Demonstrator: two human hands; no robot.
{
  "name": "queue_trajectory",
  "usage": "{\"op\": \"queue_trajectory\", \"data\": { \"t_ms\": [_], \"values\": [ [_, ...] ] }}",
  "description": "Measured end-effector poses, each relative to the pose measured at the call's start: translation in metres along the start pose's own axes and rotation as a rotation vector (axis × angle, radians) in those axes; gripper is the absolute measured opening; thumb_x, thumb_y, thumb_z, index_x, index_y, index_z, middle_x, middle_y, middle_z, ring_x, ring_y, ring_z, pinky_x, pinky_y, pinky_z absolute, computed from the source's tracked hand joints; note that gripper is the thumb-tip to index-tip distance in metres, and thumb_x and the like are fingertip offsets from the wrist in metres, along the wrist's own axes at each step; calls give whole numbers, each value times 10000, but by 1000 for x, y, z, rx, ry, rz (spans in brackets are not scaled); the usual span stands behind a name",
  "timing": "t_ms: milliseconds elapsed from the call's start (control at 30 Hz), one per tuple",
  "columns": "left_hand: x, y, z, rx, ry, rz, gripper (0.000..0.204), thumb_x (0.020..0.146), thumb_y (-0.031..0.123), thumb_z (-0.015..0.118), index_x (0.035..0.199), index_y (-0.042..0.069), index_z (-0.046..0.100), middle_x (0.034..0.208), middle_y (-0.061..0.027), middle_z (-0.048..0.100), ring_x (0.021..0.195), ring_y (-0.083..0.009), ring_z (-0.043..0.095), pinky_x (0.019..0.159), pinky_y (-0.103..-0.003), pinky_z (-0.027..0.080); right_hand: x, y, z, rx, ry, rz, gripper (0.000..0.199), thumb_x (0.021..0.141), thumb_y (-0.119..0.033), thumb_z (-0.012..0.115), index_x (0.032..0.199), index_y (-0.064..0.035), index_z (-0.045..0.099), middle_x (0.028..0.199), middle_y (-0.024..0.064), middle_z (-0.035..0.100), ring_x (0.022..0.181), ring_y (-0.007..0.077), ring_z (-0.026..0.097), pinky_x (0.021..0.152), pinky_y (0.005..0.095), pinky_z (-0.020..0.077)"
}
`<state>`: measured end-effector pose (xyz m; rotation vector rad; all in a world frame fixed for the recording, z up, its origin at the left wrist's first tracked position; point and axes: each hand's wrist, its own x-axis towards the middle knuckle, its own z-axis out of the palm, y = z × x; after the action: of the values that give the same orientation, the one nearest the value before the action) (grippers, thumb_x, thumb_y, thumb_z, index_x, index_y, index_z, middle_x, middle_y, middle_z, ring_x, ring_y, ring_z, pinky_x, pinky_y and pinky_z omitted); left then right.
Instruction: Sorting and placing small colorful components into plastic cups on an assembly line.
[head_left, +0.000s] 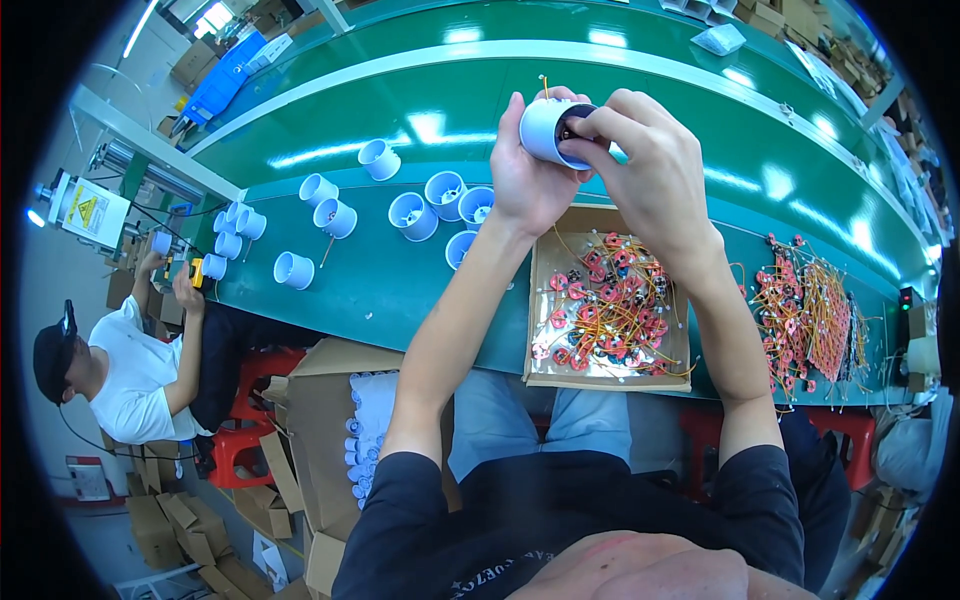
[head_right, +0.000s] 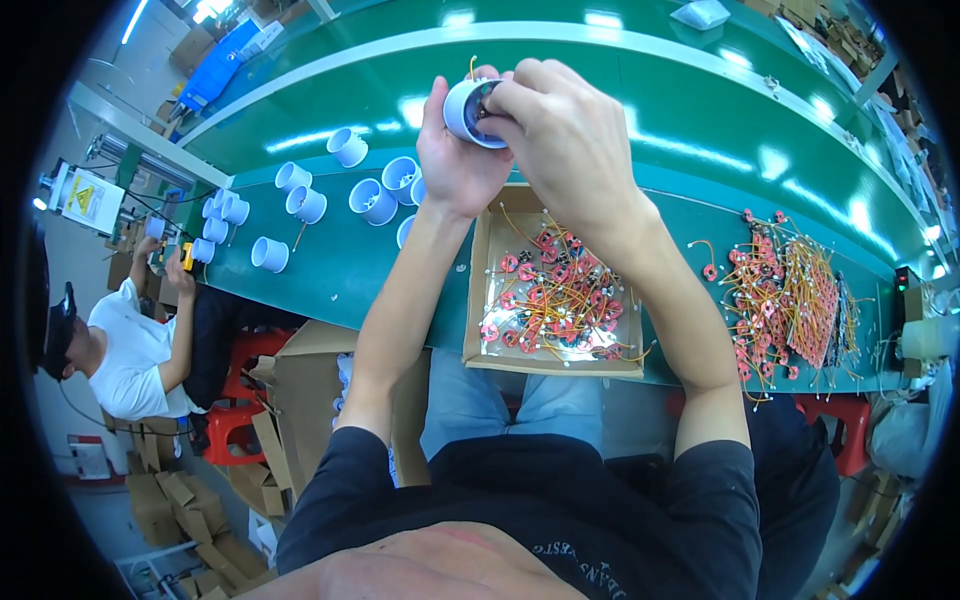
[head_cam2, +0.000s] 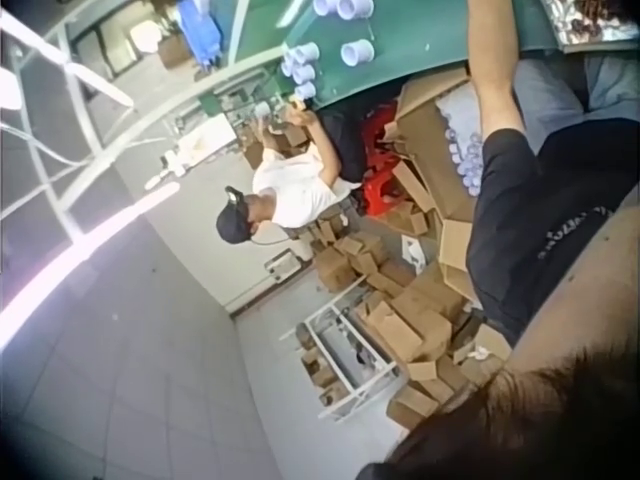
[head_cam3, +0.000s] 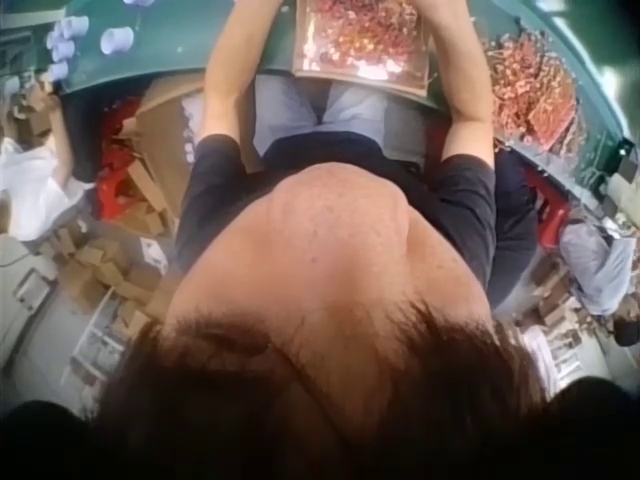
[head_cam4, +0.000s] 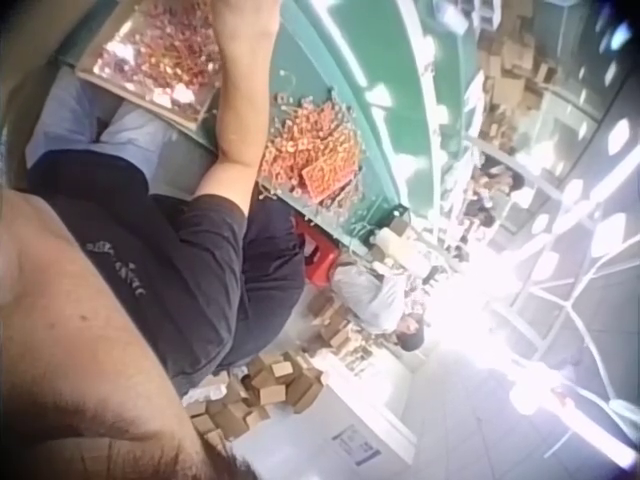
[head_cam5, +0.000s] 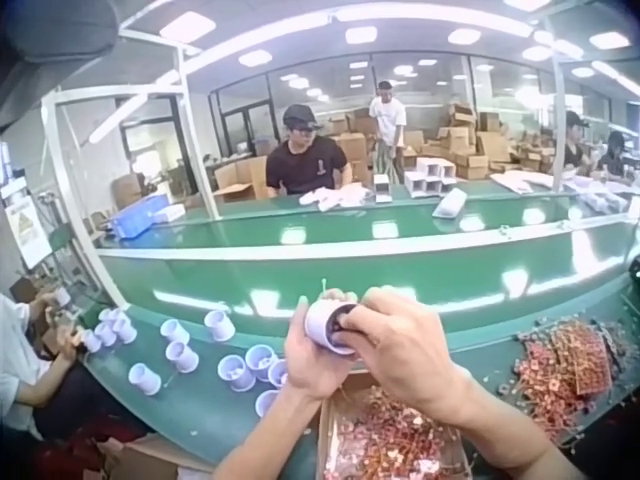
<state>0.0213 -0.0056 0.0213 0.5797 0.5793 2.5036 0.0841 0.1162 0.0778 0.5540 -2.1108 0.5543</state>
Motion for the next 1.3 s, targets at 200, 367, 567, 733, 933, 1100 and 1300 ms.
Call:
{"op": "queue_trajectory", "data": {
  "t_ms": [200, 367, 567, 733, 933, 1100, 1300],
  "values": [
    [0, -4, 4, -48, 44, 50, 458, 964, 526, 347, 1080, 120, 522, 1029, -41, 582, 955, -200, 565, 810, -371, 472, -1, 2, 5, 50, 9, 33, 157, 689, -159, 742, 740, -58, 633, 708, 65, 544, 695, 243, 577, 587, 375, 458],
    [3, -5, -2, -89, 33, 56, 446, 963, 513, 358, 1083, 116, 522, 1030, -59, 588, 947, -213, 591, 815, -383, 509, -3, 3, 7, 6, 11, 33, 165, 693, -166, 745, 735, -56, 630, 695, 63, 535, 683, 244, 571, 585, 377, 457],
    [2, 2, 0, 113, 101, 113, 528, 966, 544, 349, 1055, 63, 548, 965, -92, 636, 872, -194, 636, 773, -305, 537, 10, 2, -19, 133, -94, 34, 353, 666, -204, 804, 937, -46, 642, 860, 95, 610, 802, 256, 611, 664, 354, 483],
    [-34, 7, 9, 190, 22, 169, 581, 964, 565, 363, 1032, 29, 576, 924, -101, 659, 879, -172, 650, 817, -265, 518, 5, -5, -23, 512, -280, 40, 637, 631, -195, 840, 1204, -66, 592, 1115, 127, 613, 989, 248, 620, 818, 329, 507],
    [-92, 6, 30, 1008, 361, 550, 482, 968, 432, 467, 1154, -6, 542, 1026, -123, 637, 960, -169, 628, 839, -270, 499, 4, -20, -27, 524, -426, -121, 716, 635, -135, 825, 1295, -90, 552, 1210, 145, 572, 1060, 289, 602, 903, 357, 494],
    [-110, 13, 44, 1190, 332, 626, 423, 907, 215, 622, 1228, -30, 496, 1083, -154, 613, 983, -219, 623, 809, -314, 513, 1, -29, -19, 521, -489, -121, 724, 646, -106, 808, 1318, -121, 541, 1207, 144, 571, 1062, 302, 597, 904, 370, 491],
    [-123, 13, 46, 1200, 427, 575, 445, 862, 105, 647, 1246, -47, 482, 1141, -198, 587, 1049, -274, 604, 839, -354, 499, -4, -43, -14, 496, -462, -196, 704, 646, -85, 793, 1307, -137, 557, 1186, 147, 581, 1044, 304, 602, 887, 369, 492]
  ]
}}
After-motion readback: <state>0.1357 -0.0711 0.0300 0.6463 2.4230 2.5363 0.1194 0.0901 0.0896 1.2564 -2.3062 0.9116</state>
